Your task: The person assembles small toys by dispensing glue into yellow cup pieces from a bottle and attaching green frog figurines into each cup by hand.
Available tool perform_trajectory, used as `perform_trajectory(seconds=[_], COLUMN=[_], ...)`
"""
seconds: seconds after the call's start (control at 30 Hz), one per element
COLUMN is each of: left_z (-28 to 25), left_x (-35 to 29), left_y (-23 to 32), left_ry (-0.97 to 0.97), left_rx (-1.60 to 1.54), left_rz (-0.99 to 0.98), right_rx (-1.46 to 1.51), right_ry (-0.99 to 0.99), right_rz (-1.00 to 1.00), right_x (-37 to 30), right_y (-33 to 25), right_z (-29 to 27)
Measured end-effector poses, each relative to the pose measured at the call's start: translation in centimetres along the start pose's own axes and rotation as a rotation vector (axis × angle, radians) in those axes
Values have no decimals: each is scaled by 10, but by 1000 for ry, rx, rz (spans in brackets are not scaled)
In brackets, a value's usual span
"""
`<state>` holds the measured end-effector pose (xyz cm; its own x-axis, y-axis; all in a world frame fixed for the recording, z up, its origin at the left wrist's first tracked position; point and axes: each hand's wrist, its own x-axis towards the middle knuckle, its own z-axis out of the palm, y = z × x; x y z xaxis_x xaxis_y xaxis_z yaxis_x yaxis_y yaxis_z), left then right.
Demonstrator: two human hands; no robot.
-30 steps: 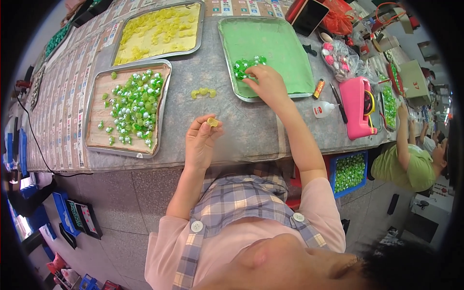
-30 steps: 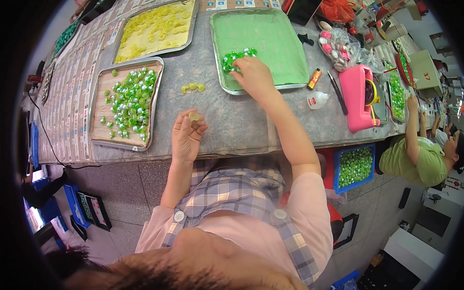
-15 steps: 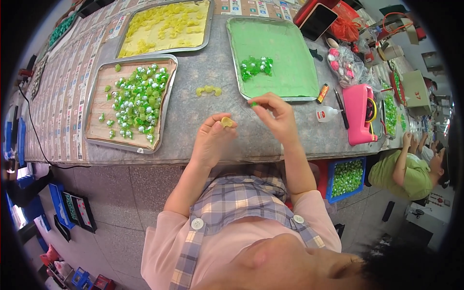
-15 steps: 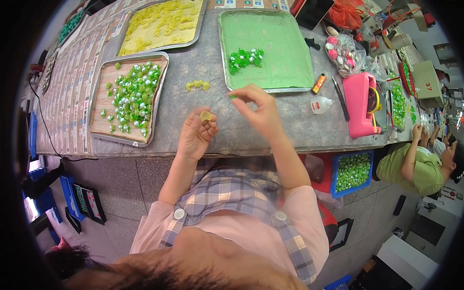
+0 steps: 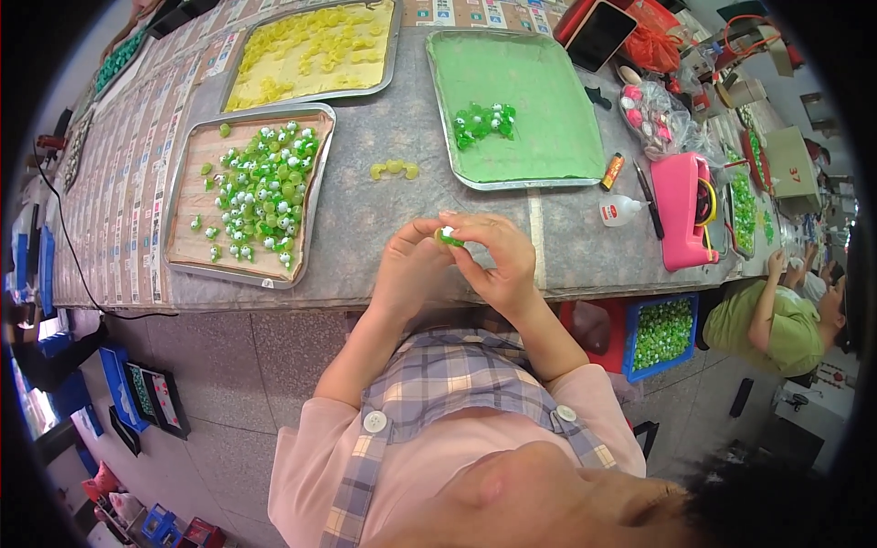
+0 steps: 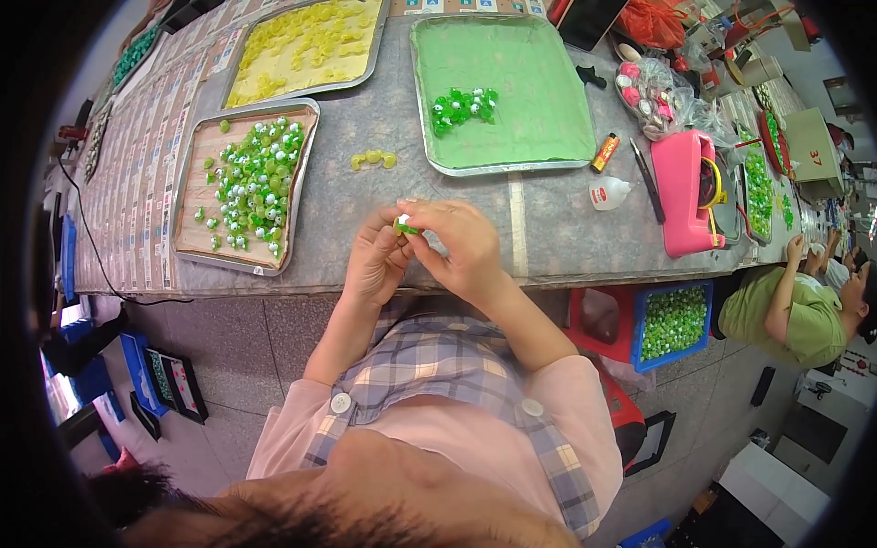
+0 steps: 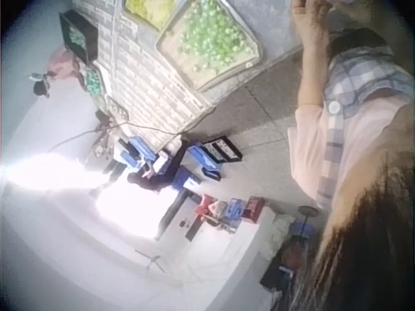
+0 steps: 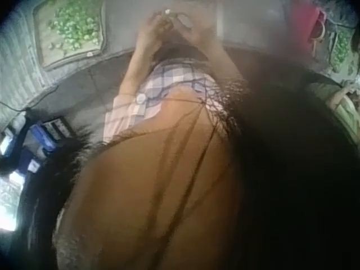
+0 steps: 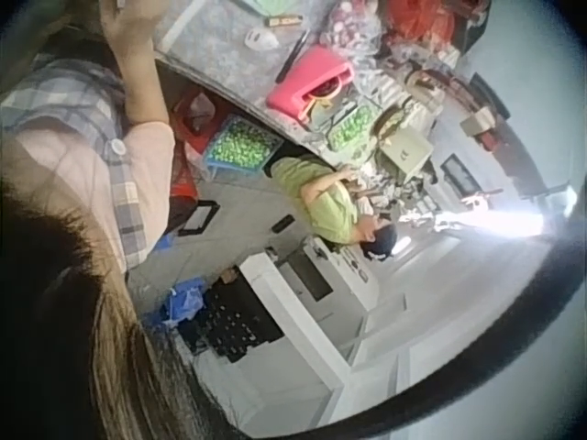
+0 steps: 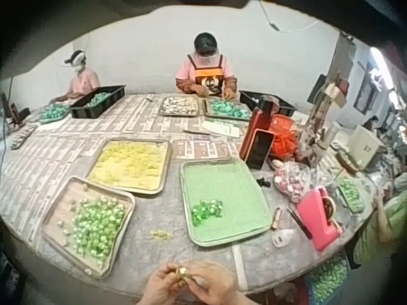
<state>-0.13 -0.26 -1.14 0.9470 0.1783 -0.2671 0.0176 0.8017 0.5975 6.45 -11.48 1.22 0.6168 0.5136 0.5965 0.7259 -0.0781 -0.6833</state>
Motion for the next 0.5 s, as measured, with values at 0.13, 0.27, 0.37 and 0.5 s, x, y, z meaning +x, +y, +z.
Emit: perform_trajectory(seconds=[0.13,0.27,0.37,0.5], left_z=[4,0,-5,-8], left_x=[-2,-2,-2,-3], left_y=[4,4,3,5], left_ry=[46,45,25,-18], left_rx=[77,123,181,300], left_rz=[0,63,136,180], right_rx=[-109,-172,-199,-236], right_ry=[-11,-5,-11,3], right_rz=[-100,-191,-206,-219], right_x=[0,-3,-2,-7], right_y=[4,7,4,5], right_z=[1,2,-2,-1])
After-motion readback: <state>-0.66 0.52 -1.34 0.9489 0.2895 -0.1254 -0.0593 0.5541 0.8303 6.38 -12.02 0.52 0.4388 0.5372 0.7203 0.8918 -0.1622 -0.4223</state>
